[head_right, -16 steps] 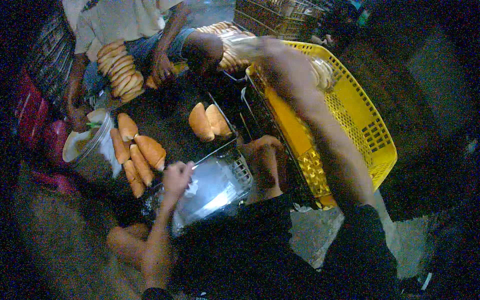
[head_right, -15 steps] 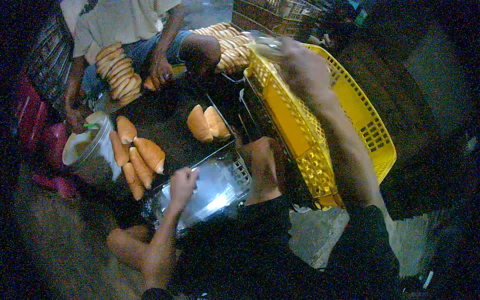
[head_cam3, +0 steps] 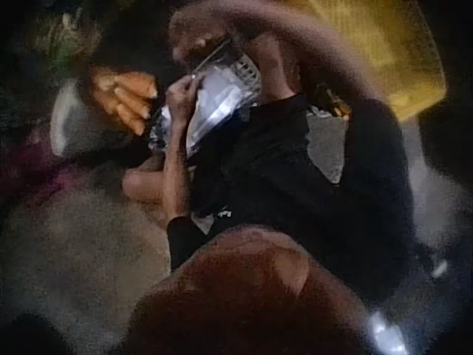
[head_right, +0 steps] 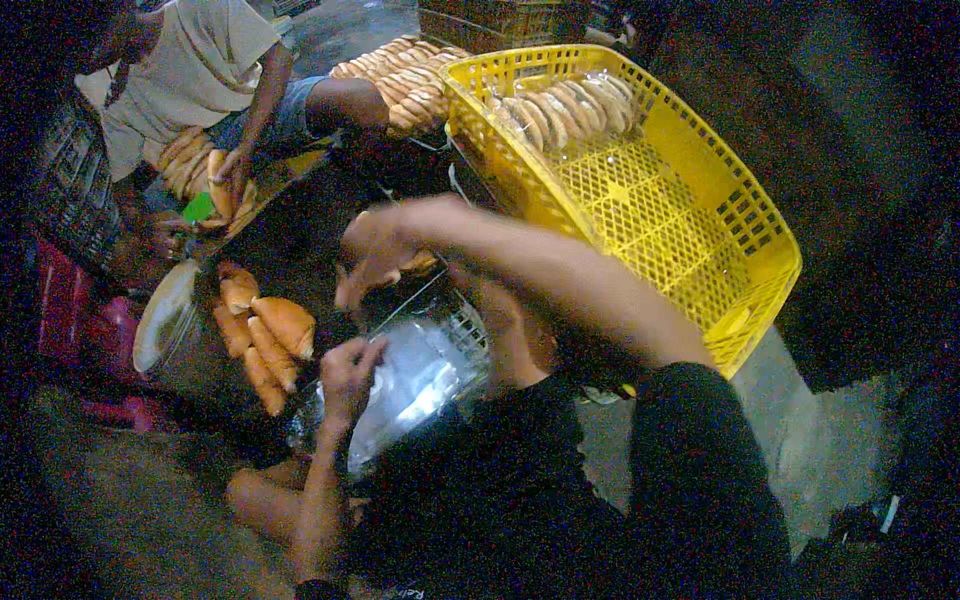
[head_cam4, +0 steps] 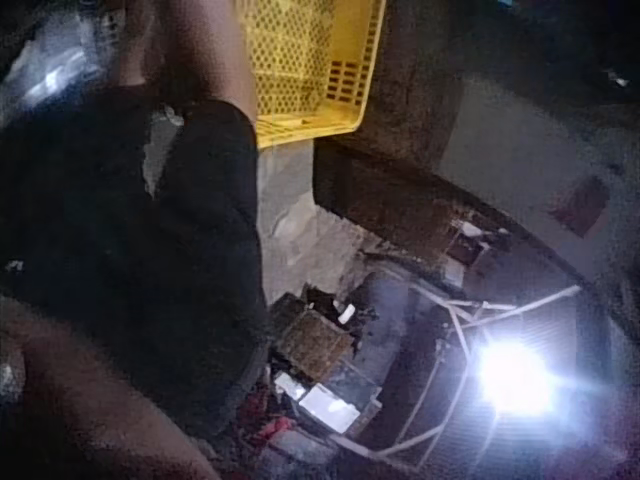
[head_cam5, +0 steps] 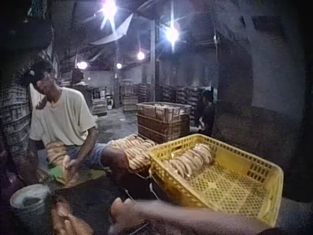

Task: The person sits on the floor and repeatedly picks up sliced bread rolls, places them into clear plastic bags, and sets the filled bags into a white basket. A second person across the table spreads a yellow substance onto other rolls.

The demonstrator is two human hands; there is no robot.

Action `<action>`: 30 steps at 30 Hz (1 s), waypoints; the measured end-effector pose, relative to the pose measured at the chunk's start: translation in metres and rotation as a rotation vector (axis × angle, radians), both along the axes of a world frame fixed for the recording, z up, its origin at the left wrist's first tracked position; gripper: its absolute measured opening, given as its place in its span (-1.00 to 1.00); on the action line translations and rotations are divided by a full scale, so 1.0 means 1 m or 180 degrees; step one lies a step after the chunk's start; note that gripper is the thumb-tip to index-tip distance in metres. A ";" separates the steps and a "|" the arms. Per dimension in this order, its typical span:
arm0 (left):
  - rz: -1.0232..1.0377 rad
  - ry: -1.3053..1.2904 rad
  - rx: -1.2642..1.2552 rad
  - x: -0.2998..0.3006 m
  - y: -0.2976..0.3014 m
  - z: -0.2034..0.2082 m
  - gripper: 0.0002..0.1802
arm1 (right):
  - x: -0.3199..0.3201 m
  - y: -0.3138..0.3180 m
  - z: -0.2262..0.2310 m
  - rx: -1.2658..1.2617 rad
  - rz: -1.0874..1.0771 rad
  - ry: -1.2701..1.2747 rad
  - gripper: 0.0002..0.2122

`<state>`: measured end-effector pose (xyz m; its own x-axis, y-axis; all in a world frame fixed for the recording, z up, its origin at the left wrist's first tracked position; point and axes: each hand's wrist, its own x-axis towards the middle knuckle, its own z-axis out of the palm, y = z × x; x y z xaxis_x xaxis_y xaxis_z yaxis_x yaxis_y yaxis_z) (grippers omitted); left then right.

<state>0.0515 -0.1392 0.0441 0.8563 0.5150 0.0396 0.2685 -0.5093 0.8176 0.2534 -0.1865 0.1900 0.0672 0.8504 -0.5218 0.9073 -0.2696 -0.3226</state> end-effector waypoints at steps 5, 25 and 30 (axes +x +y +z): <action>0.1975 -0.1203 -0.2966 -0.001 0.031 -0.041 -0.50 | -0.083 0.016 -0.066 0.3310 -0.0823 0.1106 -0.87; 0.3945 -0.2912 -0.1935 -0.113 0.151 -0.021 -0.44 | -0.107 0.084 -0.248 0.3000 -0.1381 -0.0212 -0.58; 0.3667 -0.2689 -0.0994 -0.112 0.158 -0.048 -0.34 | -0.053 0.012 -0.147 0.2385 -0.2486 0.2507 -0.68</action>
<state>-0.0600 0.0187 -0.0043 -0.2477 0.9662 0.0712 -0.2095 -0.1252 0.9698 0.2006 -0.1747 0.0425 0.5627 0.8234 -0.0738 0.1026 -0.1581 -0.9821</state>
